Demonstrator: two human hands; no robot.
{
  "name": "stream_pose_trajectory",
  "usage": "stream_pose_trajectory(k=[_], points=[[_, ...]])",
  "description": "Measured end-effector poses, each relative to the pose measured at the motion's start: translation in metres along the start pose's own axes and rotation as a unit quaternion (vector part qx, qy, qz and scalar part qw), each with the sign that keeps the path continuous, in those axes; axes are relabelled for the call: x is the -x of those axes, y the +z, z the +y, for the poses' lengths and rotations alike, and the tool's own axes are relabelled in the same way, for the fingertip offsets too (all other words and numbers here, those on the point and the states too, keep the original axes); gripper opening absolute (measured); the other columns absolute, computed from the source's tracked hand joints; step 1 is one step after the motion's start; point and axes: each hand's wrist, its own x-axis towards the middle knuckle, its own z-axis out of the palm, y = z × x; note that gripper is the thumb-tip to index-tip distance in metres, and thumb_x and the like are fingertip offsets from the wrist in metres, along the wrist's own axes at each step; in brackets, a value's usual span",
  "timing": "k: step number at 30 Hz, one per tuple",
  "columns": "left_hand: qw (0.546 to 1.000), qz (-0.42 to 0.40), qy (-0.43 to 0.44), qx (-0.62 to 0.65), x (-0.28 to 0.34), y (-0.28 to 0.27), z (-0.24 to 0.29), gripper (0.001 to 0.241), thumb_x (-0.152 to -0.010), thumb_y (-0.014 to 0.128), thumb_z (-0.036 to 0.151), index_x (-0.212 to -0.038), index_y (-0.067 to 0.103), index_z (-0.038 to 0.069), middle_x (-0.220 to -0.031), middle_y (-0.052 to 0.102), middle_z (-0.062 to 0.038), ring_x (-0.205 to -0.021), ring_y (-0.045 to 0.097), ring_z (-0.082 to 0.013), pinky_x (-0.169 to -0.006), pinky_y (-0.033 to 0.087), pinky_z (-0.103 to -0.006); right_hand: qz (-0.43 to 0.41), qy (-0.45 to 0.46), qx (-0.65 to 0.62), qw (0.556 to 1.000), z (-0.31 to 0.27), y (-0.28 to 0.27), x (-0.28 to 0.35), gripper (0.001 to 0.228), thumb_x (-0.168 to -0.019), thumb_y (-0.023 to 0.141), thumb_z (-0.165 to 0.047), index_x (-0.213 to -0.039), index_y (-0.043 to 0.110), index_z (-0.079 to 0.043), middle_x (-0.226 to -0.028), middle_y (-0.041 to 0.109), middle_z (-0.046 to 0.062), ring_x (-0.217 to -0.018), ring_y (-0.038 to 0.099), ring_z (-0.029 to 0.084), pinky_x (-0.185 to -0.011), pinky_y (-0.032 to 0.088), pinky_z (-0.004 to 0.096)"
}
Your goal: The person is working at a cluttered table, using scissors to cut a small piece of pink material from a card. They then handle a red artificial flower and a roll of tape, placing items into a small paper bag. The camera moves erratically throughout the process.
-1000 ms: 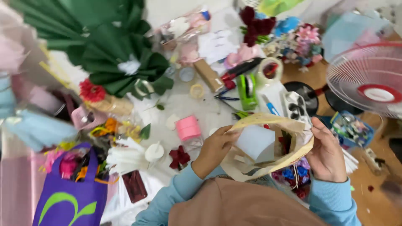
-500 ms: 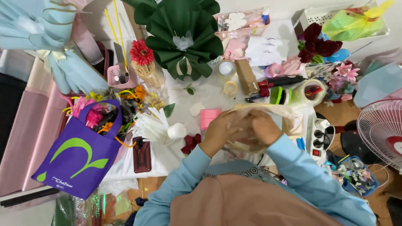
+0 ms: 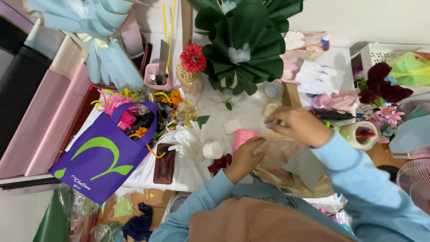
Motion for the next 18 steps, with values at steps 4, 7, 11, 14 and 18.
stream_pose_trajectory(k=[4, 7, 11, 14, 18], points=[[0.998, 0.043, -0.013, 0.047, 0.000, -0.018, 0.005, 0.054, -0.082, 0.072, 0.013, -0.135, 0.066, 0.004, -0.135, 0.065, -0.025, -0.129, 0.060, -0.0436, -0.108, 0.051, -0.0507, -0.063, -0.058, 0.004, 0.996, 0.065, 0.096, -0.125, 0.020, -0.095, 0.068, -0.030, -0.110, 0.073, -0.018, -0.108, 0.075, 0.006, -0.096, 0.077, 0.028, -0.078, 0.062, 0.044], [0.994, 0.043, -0.063, 0.078, 0.010, -0.027, 0.014, 0.061, -0.084, 0.065, 0.006, -0.145, 0.060, 0.010, -0.140, 0.062, -0.024, -0.131, 0.059, -0.0431, -0.109, 0.049, -0.0531, -0.133, -0.064, 0.079, 0.986, 0.103, 0.165, -0.196, 0.020, -0.096, 0.065, -0.025, -0.115, 0.069, -0.021, -0.116, 0.072, 0.010, -0.107, 0.072, 0.036, -0.086, 0.059, 0.048], [0.991, 0.047, -0.084, 0.095, 0.019, -0.015, 0.004, 0.064, -0.084, 0.061, 0.004, -0.147, 0.057, 0.014, -0.134, 0.063, -0.024, -0.121, 0.062, -0.0422, -0.103, 0.050, -0.0487, -0.201, -0.029, 0.102, 0.974, 0.140, 0.228, -0.250, 0.061, -0.088, 0.072, -0.032, -0.144, 0.052, -0.020, -0.139, 0.054, 0.018, -0.122, 0.061, 0.039, -0.096, 0.053, 0.050], [0.992, 0.048, -0.071, 0.091, 0.019, -0.006, -0.009, 0.070, -0.080, 0.059, 0.001, -0.149, 0.054, 0.013, -0.136, 0.062, -0.020, -0.117, 0.064, -0.0386, -0.098, 0.050, -0.0437, -0.240, -0.011, 0.136, 0.961, 0.148, 0.259, -0.254, 0.106, -0.073, 0.091, -0.040, -0.159, 0.031, -0.026, -0.160, 0.027, 0.018, -0.136, 0.043, 0.045, -0.101, 0.048, 0.056], [0.992, -0.004, -0.089, 0.088, 0.013, -0.002, -0.016, 0.073, -0.082, 0.060, 0.010, -0.153, 0.047, 0.020, -0.145, 0.058, -0.016, -0.125, 0.060, -0.0376, -0.094, 0.051, -0.0473, -0.212, 0.045, 0.109, 0.970, 0.147, 0.277, -0.252, 0.071, -0.099, 0.061, -0.041, -0.161, 0.029, -0.024, -0.168, 0.020, 0.012, -0.147, 0.030, 0.040, -0.106, 0.046, 0.058]])
